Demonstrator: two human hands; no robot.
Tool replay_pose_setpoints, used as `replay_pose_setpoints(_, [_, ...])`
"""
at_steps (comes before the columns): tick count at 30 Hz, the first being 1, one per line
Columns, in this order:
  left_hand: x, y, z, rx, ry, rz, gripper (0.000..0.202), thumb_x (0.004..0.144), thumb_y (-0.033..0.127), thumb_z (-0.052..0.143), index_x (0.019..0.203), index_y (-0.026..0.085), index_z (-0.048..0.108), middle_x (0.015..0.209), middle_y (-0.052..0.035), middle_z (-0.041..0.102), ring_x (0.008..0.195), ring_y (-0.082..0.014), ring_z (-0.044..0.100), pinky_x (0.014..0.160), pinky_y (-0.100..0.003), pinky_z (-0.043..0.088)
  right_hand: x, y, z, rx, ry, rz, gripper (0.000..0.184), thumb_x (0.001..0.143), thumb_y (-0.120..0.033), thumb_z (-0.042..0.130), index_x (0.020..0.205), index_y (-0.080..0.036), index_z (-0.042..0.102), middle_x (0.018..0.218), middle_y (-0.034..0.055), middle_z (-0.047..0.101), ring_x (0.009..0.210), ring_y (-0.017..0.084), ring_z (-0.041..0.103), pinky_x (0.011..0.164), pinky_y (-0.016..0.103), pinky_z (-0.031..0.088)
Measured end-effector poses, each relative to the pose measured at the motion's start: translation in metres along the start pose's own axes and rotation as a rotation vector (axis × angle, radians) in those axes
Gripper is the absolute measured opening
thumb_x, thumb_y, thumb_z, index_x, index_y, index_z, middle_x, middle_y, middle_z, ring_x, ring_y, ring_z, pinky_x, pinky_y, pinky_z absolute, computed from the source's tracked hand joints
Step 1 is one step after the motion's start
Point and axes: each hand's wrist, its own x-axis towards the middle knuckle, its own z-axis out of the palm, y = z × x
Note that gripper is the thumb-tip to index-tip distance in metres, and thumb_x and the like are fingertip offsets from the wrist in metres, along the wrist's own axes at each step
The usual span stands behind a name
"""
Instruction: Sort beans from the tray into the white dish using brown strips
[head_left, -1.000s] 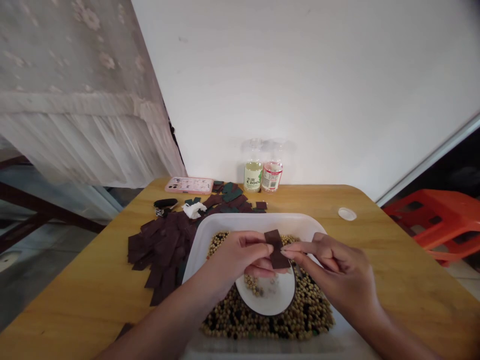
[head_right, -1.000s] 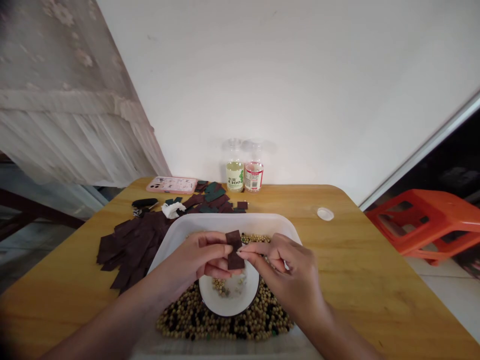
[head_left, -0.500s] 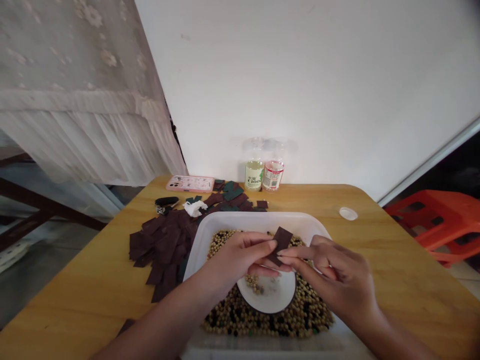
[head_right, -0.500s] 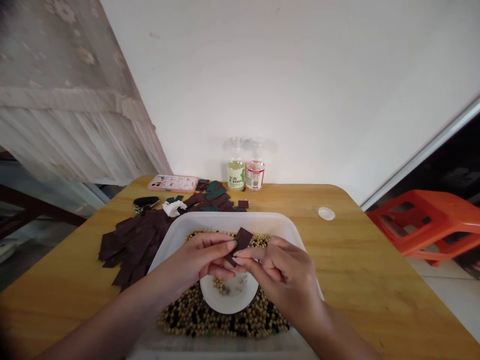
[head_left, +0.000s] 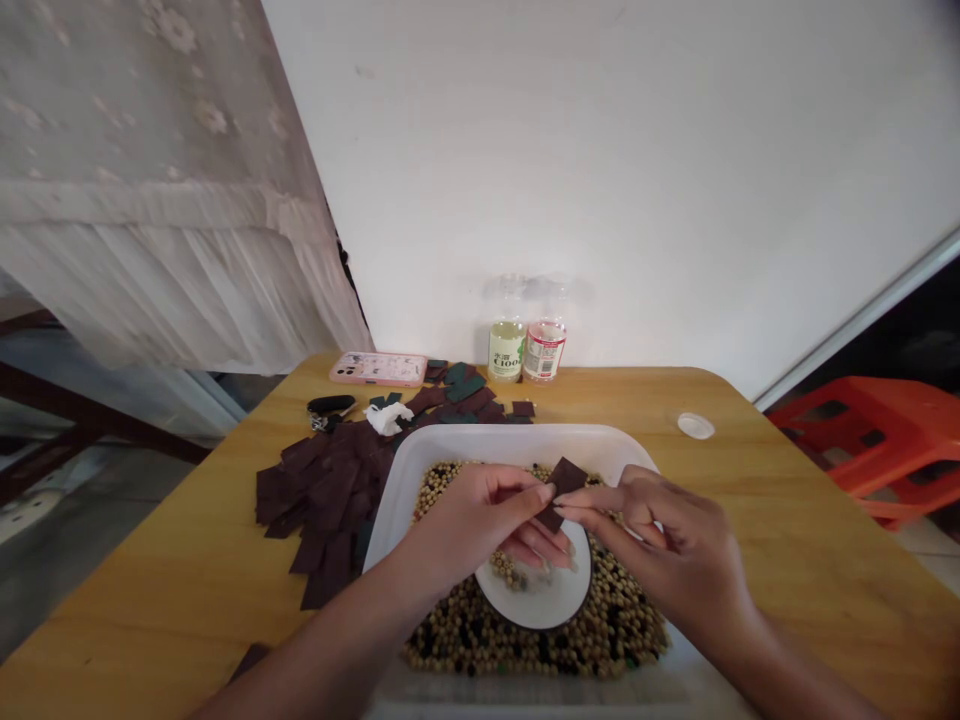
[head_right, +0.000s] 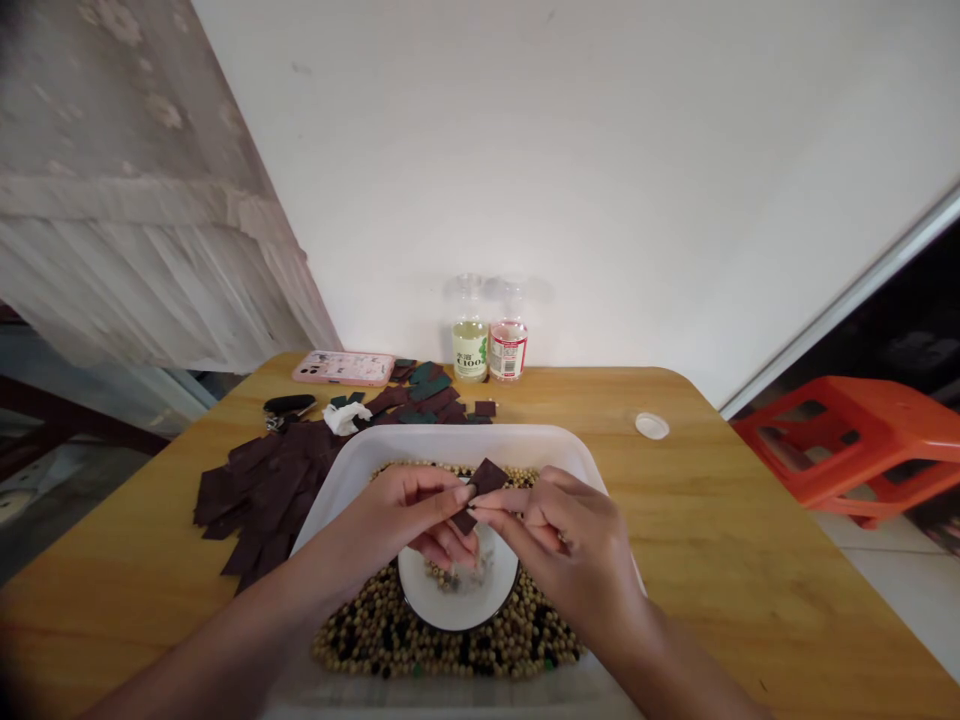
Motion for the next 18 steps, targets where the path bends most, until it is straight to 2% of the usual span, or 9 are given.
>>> replay_pose_setpoints(2, [0.0006,0.0006,0.0005,-0.022,-0.003,-0.004,0.032,0.069,0.046,0.063,0.068,0.014,0.060,0.057,-0.0018,0.066,0.052,-0.0114,0.064,0.048,-0.017,0.046,-0.0002,-0.0002,0.0004,0.007,-0.019,-0.009,0.046,0.074,-0.009,0.063,0.053,-0.020,0.023,0.048,-0.0054,0.050,0.053,0.011,0.061,0.046,0.020,0.042])
replay_pose_setpoints(6, [0.0005,0.0024,0.0016,-0.042,0.018,-0.004,0.033,0.067,0.046,0.065,0.068,0.013,0.060,0.057,-0.0014,0.065,0.051,-0.0106,0.063,0.047,-0.017,0.046,-0.0030,0.0017,0.0013,-0.018,0.045,0.060,0.048,0.073,-0.011,0.064,0.053,-0.020,0.022,0.045,-0.0071,0.037,0.056,0.012,0.062,0.042,0.018,0.039])
replay_pose_setpoints(12, [-0.0014,0.0029,0.0024,-0.054,0.037,-0.012,0.030,0.069,0.043,0.064,0.067,0.013,0.060,0.057,-0.0013,0.065,0.052,-0.0107,0.063,0.048,-0.017,0.045,-0.0030,0.0026,0.0017,-0.028,0.034,0.076,0.042,0.074,-0.014,0.065,0.056,-0.021,0.027,0.051,-0.0047,0.049,0.058,0.013,0.063,0.047,0.020,0.043])
replay_pose_setpoints(15, [-0.0016,0.0031,0.0022,-0.049,0.036,-0.013,0.030,0.070,0.043,0.063,0.067,0.014,0.060,0.058,-0.0010,0.065,0.053,-0.0106,0.063,0.049,-0.018,0.046,-0.0014,0.0012,0.0017,-0.024,0.043,0.077,0.042,0.074,-0.013,0.065,0.057,-0.021,0.028,0.050,-0.0051,0.049,0.060,0.014,0.064,0.048,0.021,0.045])
replay_pose_setpoints(18, [-0.0015,0.0034,0.0021,-0.047,0.026,-0.007,0.031,0.070,0.045,0.063,0.069,0.014,0.060,0.059,-0.0015,0.065,0.054,-0.0116,0.064,0.050,-0.019,0.046,-0.0015,-0.0005,0.0018,-0.046,0.060,0.042,0.045,0.074,-0.011,0.064,0.056,-0.022,0.024,0.050,-0.0048,0.049,0.059,0.014,0.064,0.043,0.020,0.042])
